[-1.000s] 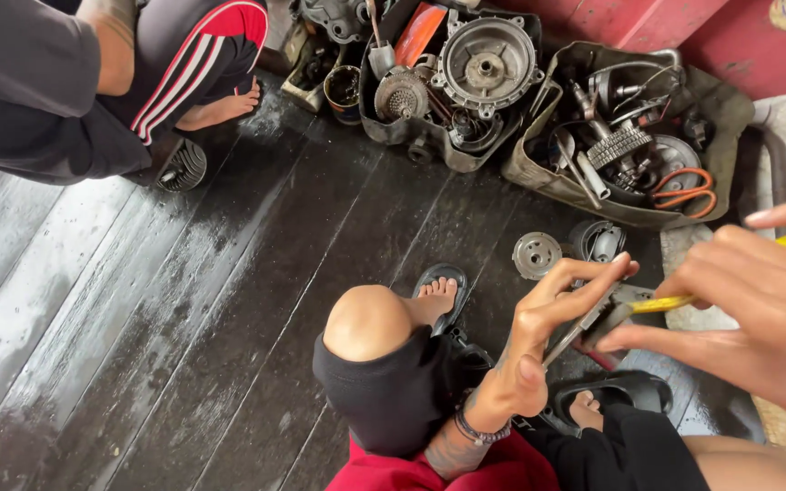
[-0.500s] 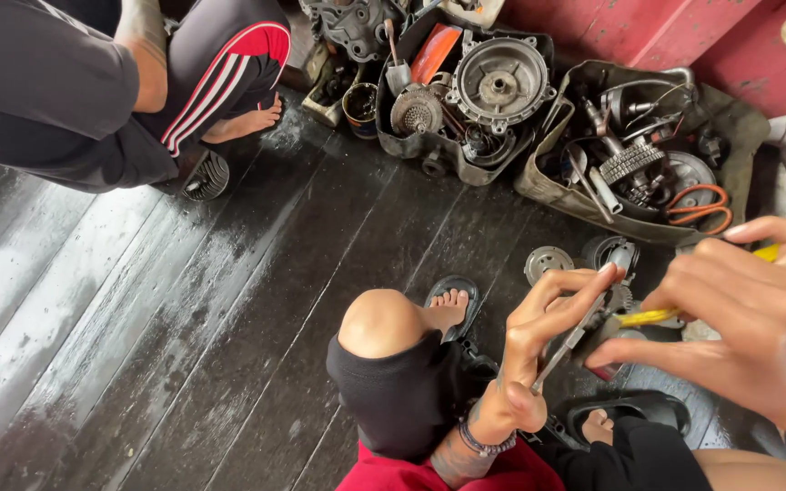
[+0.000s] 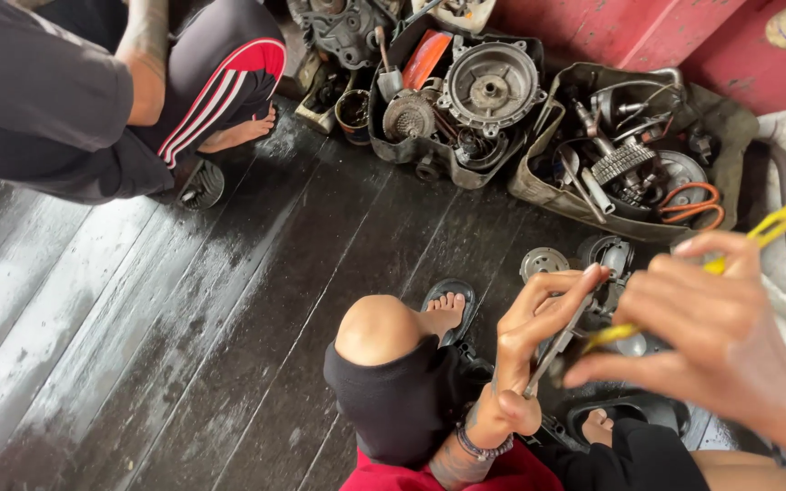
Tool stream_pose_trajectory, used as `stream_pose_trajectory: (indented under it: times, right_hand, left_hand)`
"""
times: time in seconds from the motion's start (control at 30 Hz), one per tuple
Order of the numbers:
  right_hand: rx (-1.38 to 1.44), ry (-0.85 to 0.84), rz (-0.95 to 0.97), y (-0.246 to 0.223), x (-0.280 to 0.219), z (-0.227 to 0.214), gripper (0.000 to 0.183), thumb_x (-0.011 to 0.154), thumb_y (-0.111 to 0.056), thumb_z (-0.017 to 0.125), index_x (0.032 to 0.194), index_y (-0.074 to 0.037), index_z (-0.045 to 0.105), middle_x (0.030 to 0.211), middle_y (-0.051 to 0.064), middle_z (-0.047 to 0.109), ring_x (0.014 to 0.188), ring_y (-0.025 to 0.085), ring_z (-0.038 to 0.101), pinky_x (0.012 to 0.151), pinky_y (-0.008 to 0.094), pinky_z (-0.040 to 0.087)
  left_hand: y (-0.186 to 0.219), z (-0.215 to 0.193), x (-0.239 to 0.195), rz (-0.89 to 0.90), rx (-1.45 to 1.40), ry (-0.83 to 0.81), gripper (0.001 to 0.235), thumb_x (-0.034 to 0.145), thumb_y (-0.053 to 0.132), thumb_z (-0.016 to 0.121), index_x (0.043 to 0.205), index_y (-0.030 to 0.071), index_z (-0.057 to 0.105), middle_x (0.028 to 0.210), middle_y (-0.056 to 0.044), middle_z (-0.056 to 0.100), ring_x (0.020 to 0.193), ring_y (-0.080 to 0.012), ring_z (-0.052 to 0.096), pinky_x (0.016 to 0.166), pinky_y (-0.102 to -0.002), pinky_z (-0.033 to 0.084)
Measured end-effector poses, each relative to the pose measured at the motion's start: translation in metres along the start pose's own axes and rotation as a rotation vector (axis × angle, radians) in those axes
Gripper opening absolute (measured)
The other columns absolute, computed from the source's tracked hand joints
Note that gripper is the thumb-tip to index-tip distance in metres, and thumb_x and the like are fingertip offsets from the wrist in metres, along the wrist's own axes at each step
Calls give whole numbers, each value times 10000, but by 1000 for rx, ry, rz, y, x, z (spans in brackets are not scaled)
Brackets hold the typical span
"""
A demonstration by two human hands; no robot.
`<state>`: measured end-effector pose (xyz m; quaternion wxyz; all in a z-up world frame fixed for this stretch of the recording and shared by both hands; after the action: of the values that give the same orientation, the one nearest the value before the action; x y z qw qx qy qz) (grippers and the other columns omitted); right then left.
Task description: Cleaning and inspecting a motorcycle engine component using a brush and a small tool
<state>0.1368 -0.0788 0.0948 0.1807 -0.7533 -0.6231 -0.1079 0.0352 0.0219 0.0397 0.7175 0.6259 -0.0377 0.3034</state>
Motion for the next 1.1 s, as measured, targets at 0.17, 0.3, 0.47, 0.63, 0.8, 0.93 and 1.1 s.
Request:
stream_pose_trajectory:
  times: [0.17, 0.3, 0.47, 0.63, 0.8, 0.93, 1.1]
  right_hand:
    - [-29, 31, 35, -2, -1, -4, 639, 718, -751, 783, 674, -165, 531, 610, -60, 513, 579, 173, 509, 904, 418, 335]
    - [17, 30, 30, 5, 3, -2, 654, 681, -806, 758, 613, -195, 535, 550, -68, 500, 553, 158, 450, 878, 421, 335]
    - [8, 55, 159, 24, -11, -6, 593, 725, -695, 790, 695, -164, 526, 650, -66, 543, 608, 165, 508, 911, 405, 329]
    - [180, 11, 169, 21, -17, 0, 599, 727, -698, 796, 692, -166, 521, 621, -69, 526, 578, 150, 485, 865, 392, 326]
    - [148, -31, 555, 56, -54, 0, 462, 785, -608, 767, 861, -171, 638, 709, -50, 683, 610, 117, 659, 765, 325, 419]
    - [248, -30, 651, 41, -65, -26, 298, 895, -408, 741, 1028, -154, 665, 810, -16, 770, 773, 125, 763, 664, 296, 532]
    - [409, -34, 562, 13, -83, -33, 147, 959, -227, 669, 1064, -125, 662, 795, -41, 774, 469, 109, 478, 489, 263, 408]
  left_hand:
    - [3, 3, 4, 9, -51, 31, 1107, 971, 884, 43, 1463, 6, 506, 1322, -265, 583, 1257, -349, 599, 1093, -460, 501]
    - [-1, 4, 2, 30, -32, 78, 1129, 955, 863, 5, 1440, -14, 523, 1287, -301, 613, 1184, -354, 614, 1058, -483, 486]
    - [3, 7, 4, 4, 35, -3, 1107, 1020, 920, 127, 1437, -25, 526, 1341, -258, 600, 1234, -338, 600, 1080, -482, 492]
    - [-7, 16, 1, -43, -11, -51, 1102, 1018, 930, 162, 1447, -22, 514, 1322, -283, 602, 1204, -336, 607, 1068, -484, 494]
    - [0, 26, -2, -52, -93, 71, 952, 1056, 820, 436, 1409, -57, 542, 1311, -267, 615, 1277, -352, 605, 1093, -493, 528]
    - [-18, 35, -13, -89, -361, 112, 797, 1031, 630, 599, 1408, -70, 551, 1366, -283, 588, 1321, -389, 554, 1099, -555, 519]
    - [-34, 50, -24, -311, -960, 171, 760, 920, 434, 558, 1455, -97, 466, 1468, -294, 492, 1372, -412, 479, 1143, -532, 401]
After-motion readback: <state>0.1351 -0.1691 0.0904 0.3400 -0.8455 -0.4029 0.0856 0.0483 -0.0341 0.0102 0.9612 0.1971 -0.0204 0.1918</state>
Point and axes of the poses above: each hand's wrist, its own x-axis towards the middle knuckle, its own z-axis out of the palm, y = z × x, the point moved 5 cm from there along x, towards the middle knuckle
